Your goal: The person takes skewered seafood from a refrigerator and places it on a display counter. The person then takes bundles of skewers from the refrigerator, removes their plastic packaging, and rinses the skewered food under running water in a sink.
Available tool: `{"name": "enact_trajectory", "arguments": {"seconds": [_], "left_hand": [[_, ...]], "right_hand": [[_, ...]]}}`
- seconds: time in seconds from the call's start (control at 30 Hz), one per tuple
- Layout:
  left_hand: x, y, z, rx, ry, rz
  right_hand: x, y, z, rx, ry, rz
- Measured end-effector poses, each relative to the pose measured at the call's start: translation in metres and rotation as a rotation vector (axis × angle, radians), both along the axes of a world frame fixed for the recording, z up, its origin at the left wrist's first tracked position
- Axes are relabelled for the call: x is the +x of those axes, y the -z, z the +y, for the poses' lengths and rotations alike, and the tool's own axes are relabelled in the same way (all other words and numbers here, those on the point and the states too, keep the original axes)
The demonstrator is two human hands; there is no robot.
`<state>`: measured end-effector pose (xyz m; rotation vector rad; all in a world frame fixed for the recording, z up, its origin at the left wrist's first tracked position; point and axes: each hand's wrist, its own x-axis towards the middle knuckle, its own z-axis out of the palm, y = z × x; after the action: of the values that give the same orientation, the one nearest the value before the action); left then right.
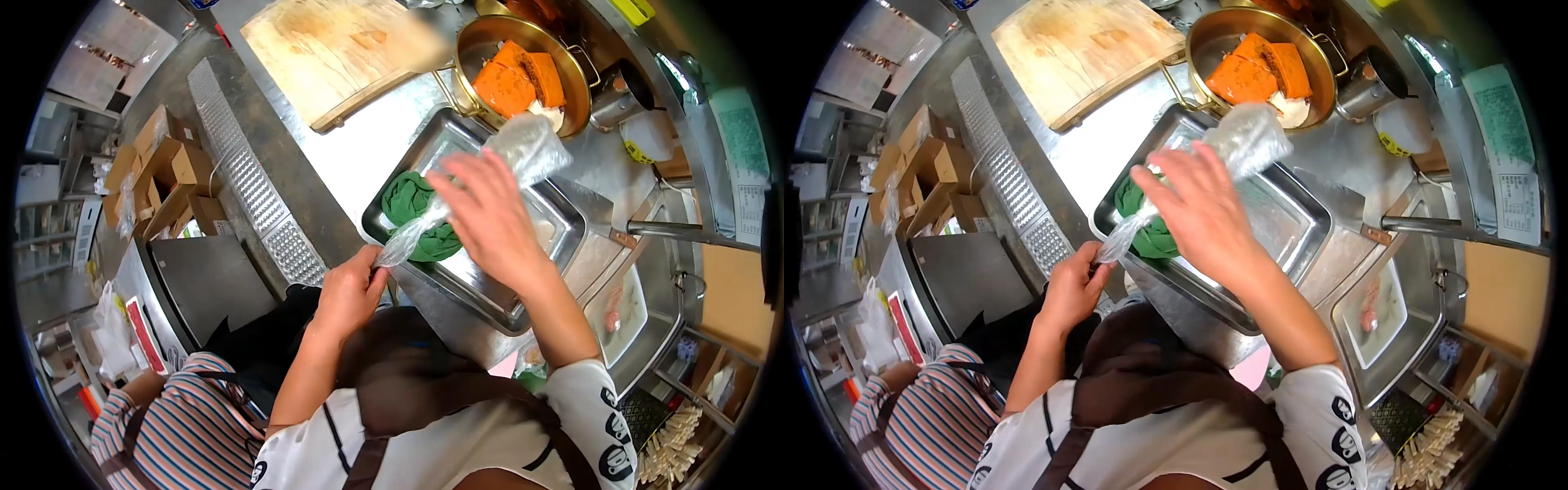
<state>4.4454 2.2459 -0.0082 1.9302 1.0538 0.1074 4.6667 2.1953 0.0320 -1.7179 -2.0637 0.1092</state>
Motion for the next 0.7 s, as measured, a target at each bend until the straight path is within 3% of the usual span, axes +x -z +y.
{"name": "enact_trajectory", "arguments": {"seconds": [0.07, 0.1, 0.13, 0.17, 0.23, 0.27, 0.33, 0.37, 0.57, 0.7], "left_hand": [[0.003, 0.013, -0.001, -0.028, 0.013, -0.046], [0.005, 0.025, -0.004, -0.054, 0.008, -0.190], [0.010, 0.026, -0.007, -0.077, 0.003, -0.334], [0.013, 0.020, -0.009, -0.255, 0.001, -0.283], [0.029, 0.010, -0.013, -0.306, -0.040, -0.292], [0.036, 0.006, -0.014, -0.364, -0.079, -0.288], [0.048, 0.008, -0.015, -0.301, -0.004, -0.295], [0.057, 0.006, -0.018, -0.220, -0.006, -0.285], [0.085, -0.012, -0.021, 0.118, 0.047, -0.189], [0.096, -0.011, -0.018, 0.133, 0.088, -0.166]], "right_hand": [[0.004, -0.014, -0.017, 0.284, 0.242, 0.123], [0.006, -0.011, -0.027, 0.368, 0.300, 0.112], [0.004, -0.007, -0.035, 0.368, 0.295, 0.102], [0.004, -0.002, -0.041, 0.352, 0.378, 0.212], [0.007, 0.008, -0.042, 0.300, 0.503, 0.530], [0.009, 0.012, -0.038, 0.317, 0.503, 0.531], [0.012, 0.018, -0.029, 0.339, 0.528, 0.765], [0.015, 0.016, -0.024, 0.438, 0.524, 0.661], [0.030, 0.024, -0.019, 0.434, 0.500, 0.370], [0.038, 0.026, -0.013, 0.339, 0.533, 0.318]]}}
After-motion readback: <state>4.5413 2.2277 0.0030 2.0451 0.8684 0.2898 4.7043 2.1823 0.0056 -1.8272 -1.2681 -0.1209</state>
